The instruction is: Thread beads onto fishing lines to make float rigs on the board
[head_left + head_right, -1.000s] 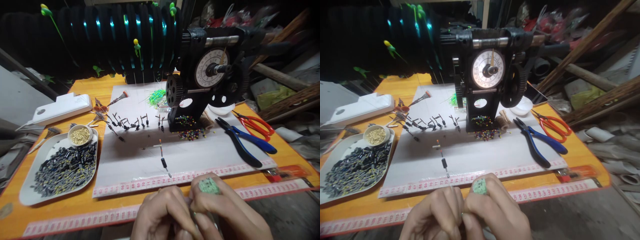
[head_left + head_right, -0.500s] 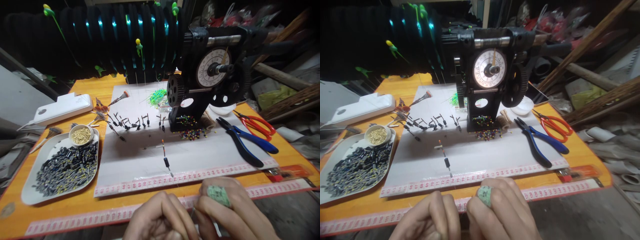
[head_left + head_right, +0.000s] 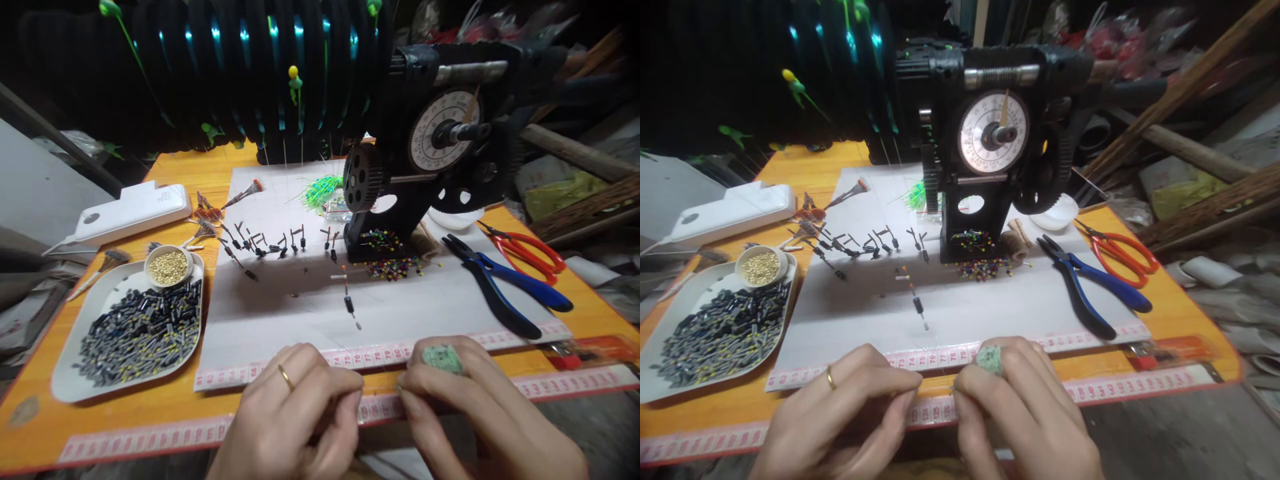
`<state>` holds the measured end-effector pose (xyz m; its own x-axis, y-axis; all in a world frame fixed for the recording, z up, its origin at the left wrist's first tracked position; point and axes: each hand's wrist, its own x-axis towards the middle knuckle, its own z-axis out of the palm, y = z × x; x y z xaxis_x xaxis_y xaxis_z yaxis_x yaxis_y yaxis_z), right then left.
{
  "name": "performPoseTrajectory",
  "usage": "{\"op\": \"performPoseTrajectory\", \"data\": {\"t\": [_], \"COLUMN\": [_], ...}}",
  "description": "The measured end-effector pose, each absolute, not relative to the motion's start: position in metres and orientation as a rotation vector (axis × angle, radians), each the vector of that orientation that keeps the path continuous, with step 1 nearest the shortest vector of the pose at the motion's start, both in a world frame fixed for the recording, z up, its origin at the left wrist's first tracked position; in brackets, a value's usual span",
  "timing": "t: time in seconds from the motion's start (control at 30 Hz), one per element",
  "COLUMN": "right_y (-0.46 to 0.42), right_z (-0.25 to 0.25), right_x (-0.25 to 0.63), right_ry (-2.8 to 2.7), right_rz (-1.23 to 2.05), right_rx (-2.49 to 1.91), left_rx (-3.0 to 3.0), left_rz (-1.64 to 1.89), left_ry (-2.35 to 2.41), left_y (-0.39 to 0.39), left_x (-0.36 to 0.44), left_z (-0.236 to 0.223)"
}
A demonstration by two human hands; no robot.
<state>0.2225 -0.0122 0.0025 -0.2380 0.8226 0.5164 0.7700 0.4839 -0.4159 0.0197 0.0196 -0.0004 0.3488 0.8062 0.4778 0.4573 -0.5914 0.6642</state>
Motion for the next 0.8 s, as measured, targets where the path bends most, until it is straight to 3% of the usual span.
{"op": "performPoseTrajectory", "data": {"t": [0.43, 0.8], "right_y": [0.003, 0.006], "right_z": [-0.008, -0.01], "right_x": [0.23, 0.237], "right_ry": [-2.21, -2.235], "right_rz": [0.12, 0.107], "right_rx": [-1.295, -1.24], "left_rx": [2.233, 2.226], "left_rz": [0.95, 0.951], "left_ry": [1.485, 1.484], "left_y": [0.026, 0.031], "left_x": [0.016, 0.014], "left_z": [0.005, 0.003]}}
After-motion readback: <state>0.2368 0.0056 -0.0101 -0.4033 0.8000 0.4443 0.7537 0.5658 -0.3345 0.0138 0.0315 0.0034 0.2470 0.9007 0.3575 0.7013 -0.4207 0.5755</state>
